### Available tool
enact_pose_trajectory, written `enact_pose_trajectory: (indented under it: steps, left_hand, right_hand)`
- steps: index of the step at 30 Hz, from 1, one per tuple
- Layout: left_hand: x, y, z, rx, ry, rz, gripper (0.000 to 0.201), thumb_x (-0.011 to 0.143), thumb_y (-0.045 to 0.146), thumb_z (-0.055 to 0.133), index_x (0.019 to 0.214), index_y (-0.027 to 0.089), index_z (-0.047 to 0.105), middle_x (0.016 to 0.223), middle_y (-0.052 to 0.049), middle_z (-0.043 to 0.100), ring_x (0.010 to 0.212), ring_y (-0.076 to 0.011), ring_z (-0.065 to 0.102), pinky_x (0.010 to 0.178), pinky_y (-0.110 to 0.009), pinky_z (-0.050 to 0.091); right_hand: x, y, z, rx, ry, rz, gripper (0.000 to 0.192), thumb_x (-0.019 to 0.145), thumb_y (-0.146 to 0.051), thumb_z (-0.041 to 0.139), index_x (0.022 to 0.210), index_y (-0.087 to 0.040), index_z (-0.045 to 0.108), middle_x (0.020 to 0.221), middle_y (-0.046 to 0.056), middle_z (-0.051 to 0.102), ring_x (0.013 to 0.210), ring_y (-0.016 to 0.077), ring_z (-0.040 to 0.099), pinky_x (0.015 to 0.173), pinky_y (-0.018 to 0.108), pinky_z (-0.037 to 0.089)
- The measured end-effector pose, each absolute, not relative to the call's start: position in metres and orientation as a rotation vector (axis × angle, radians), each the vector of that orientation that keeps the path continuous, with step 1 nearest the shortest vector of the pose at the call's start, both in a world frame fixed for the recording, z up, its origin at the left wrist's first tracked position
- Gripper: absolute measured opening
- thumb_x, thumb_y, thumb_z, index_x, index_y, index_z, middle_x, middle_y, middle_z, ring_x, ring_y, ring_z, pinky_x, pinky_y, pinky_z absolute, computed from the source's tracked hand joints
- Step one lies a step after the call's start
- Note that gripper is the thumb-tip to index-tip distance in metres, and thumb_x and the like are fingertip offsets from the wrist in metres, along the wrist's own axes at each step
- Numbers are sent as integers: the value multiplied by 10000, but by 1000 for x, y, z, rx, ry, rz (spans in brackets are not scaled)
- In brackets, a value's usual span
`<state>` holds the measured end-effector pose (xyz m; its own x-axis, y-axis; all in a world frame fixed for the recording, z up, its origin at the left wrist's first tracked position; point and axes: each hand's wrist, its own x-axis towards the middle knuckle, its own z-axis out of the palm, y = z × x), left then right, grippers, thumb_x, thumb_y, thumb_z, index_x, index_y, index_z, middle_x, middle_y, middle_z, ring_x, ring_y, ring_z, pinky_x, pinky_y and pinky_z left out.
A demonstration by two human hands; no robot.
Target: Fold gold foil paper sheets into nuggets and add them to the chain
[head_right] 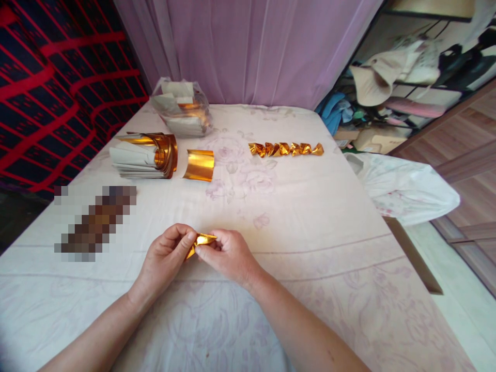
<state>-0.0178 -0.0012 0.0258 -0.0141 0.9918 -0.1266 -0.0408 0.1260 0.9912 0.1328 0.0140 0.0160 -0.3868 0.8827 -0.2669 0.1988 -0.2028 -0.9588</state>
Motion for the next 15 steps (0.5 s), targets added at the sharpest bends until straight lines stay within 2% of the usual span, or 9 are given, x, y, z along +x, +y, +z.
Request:
enact_pose_trajectory:
  steps: [6,11,15]
  left_hand:
    - [-20,0,24,1072,1265,1102,418,740,570,698,725,177,558,535,65,513,445,-64,412,414,-166,314]
    - [-22,2,23,1043,1287,1093,459,707,606,711,736,171,568,565,51,545,457,-65,421,411,-166,323]
    - [-25,4,21,1034,1293,1074,473,697,623,714,731,174,571,558,54,531,460,-67,412,410,-167,317]
  right_hand:
    - [140,17,20,-1336,-1591,1580,206,828,-325,557,746,-169,664,670,11,686,522,91,506,482,198,362]
    - [147,21,21,-1308,-1643,1500,273,851,-335,525,689,-174,674,630,8,667,488,82,478,485,198,372]
    - [150,24,23,-1278,-1650,1418,289,875,-338,494,712,-177,671,609,-1,639,505,87,503,483,193,381]
